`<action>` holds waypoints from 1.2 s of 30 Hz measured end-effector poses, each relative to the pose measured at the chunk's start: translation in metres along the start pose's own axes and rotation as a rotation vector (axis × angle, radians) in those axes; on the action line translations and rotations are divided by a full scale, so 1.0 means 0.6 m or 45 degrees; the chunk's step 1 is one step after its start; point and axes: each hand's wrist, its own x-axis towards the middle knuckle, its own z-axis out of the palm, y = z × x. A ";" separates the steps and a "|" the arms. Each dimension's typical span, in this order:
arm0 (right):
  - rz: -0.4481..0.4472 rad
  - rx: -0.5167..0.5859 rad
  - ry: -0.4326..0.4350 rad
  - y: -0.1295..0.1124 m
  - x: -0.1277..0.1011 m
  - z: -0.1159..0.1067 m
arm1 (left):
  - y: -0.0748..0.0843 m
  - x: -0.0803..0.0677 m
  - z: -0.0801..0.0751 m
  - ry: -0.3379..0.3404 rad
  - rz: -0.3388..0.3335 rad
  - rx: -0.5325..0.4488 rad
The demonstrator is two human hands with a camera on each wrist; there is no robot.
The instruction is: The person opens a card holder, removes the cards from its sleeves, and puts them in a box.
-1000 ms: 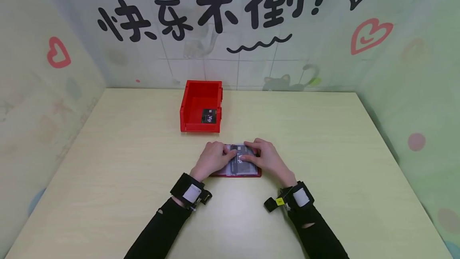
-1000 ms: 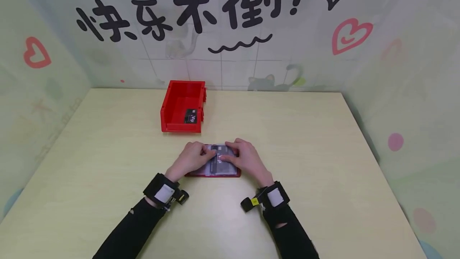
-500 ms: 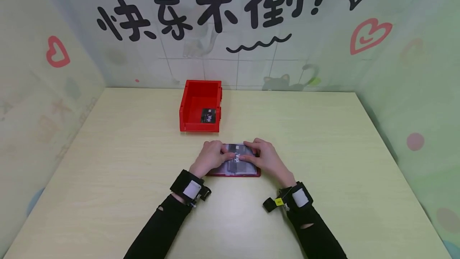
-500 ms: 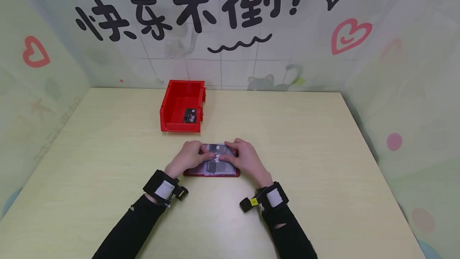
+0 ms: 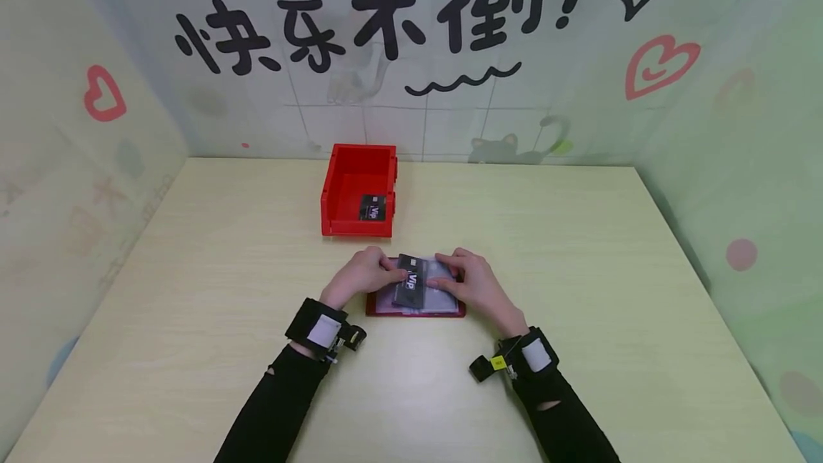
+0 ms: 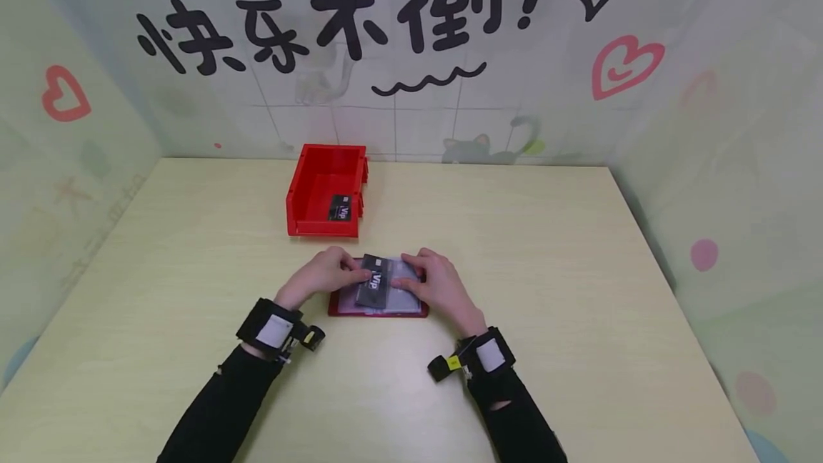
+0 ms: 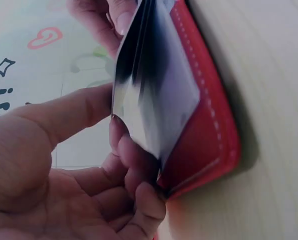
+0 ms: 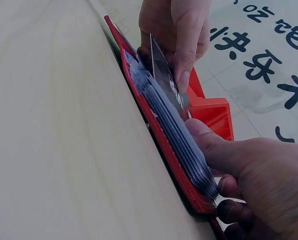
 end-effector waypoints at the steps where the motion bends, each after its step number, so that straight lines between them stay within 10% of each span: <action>1: 0.000 -0.001 0.003 0.000 0.000 0.001 | -0.002 0.000 -0.003 0.002 -0.003 -0.009; 21: -0.043 0.017 0.040 0.002 -0.002 0.003 | -0.056 0.006 -0.055 0.162 0.159 -0.476; 36: -0.029 0.019 0.033 0.004 -0.002 0.005 | -0.033 0.054 -0.096 0.519 0.171 -0.352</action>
